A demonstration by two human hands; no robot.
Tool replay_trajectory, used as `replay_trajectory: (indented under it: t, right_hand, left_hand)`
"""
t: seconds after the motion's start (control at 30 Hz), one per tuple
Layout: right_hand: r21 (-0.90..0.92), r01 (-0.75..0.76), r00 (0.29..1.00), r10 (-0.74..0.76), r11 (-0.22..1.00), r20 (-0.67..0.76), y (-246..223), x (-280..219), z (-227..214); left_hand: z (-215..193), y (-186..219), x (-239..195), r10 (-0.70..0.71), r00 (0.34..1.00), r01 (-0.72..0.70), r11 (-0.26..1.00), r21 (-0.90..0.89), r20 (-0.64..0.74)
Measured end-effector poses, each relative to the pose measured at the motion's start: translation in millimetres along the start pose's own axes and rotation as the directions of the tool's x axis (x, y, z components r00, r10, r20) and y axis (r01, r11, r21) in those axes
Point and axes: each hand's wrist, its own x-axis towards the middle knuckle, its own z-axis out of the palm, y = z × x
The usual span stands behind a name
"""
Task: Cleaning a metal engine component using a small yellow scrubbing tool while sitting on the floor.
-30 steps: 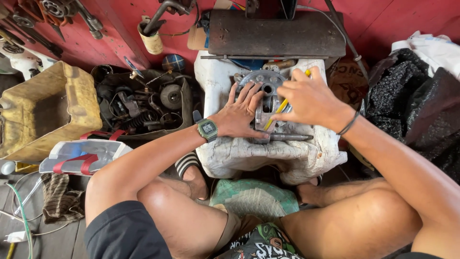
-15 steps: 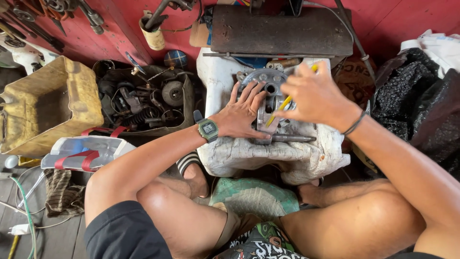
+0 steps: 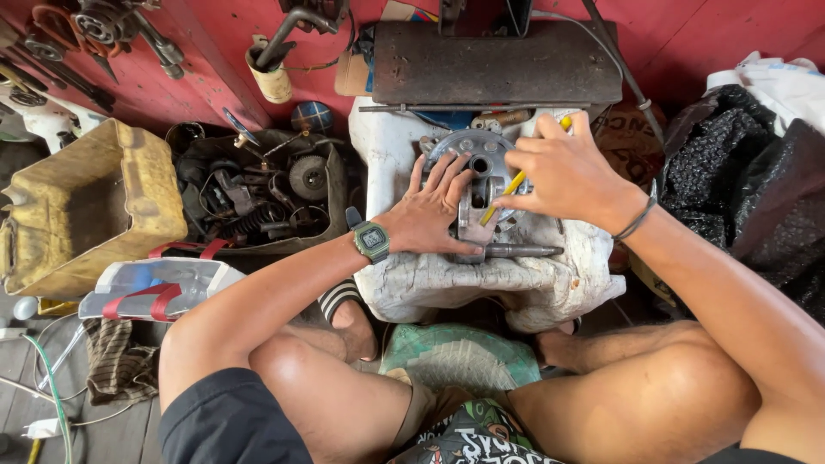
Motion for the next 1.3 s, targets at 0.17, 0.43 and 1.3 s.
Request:
replay_trajectory:
  t: [0.17,0.43,1.3]
  right_hand:
    - [0.012,0.039,0.996,-0.038,0.999,-0.075,-6,-2,5]
    - [0.055,0.004,0.997,-0.008,0.998,0.072,-15,-1,-3]
    - [0.113,0.0,0.998,-0.007,0.994,0.062,-7,5,5]
  left_hand:
    - [-2,1,1,-0.01,1.0,0.01,1.0,-0.006,0.007]
    - [0,2,0,-0.011,1.0,0.011,1.0,0.029,-0.007]
    - [-1,3,3,-0.022,0.999,0.02,0.999,0.049,0.044]
